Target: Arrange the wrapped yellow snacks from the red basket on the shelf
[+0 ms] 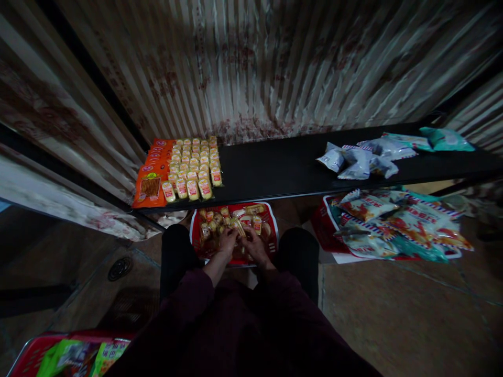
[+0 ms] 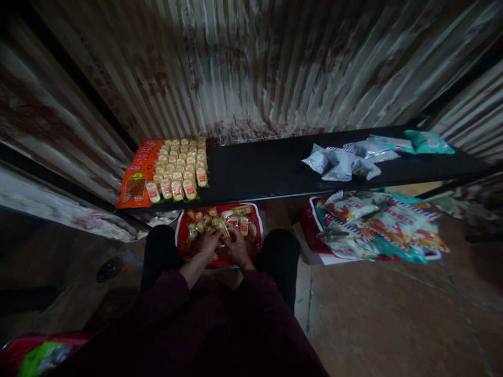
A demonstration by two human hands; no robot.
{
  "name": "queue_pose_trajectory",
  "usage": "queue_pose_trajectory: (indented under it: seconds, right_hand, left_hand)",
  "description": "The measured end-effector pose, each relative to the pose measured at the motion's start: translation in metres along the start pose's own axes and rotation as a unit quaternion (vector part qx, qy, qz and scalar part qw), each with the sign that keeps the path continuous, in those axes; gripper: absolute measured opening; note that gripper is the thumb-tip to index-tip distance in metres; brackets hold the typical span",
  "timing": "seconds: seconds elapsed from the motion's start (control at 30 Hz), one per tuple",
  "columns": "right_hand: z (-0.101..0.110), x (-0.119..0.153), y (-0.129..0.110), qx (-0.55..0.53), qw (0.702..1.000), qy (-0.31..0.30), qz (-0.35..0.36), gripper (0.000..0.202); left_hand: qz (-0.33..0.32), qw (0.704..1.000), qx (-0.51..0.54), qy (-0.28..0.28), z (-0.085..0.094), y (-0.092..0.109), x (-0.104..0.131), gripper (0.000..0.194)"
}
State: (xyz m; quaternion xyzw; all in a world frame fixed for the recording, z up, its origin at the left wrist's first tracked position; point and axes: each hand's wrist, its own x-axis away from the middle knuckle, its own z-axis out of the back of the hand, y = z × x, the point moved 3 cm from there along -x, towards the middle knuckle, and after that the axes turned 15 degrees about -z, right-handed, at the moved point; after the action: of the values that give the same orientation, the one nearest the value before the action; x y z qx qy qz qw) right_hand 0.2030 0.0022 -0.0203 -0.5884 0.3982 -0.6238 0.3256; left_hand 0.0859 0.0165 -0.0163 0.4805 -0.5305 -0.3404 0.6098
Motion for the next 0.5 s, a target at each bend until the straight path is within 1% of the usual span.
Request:
queue_pose_trajectory:
  seconds: [0.1, 0.2, 0.37, 0.5]
  right_hand:
    - [-0.0017, 0.0002, -0.0026, 0.02, 0.999, -0.004, 0.036, 0.036]
    - [-0.0025, 0.0017, -0.0034, 0.047, 0.998, 0.006, 0.051, 0.033]
    - [-0.0022, 0.001, -0.001, 0.106, 0.991, 0.015, 0.085, 0.033]
    - [-0.0017, -0.0024, 0.0032, 0.172, 0.978, 0.03, 0.118, 0.036]
  left_hand:
    - [0.012, 1.0, 0.022, -0.002, -0.0015, 0.0034, 0.0051, 0.02]
    - [0.018, 1.0, 0.017, -0.001, -0.0009, 0.0045, 0.0082, 0.025]
    - [0.03, 0.999, 0.018, 0.001, 0.0001, 0.0003, 0.007, 0.032]
    - [0.033, 0.999, 0.026, -0.006, 0.0001, -0.0034, 0.0056, 0.031]
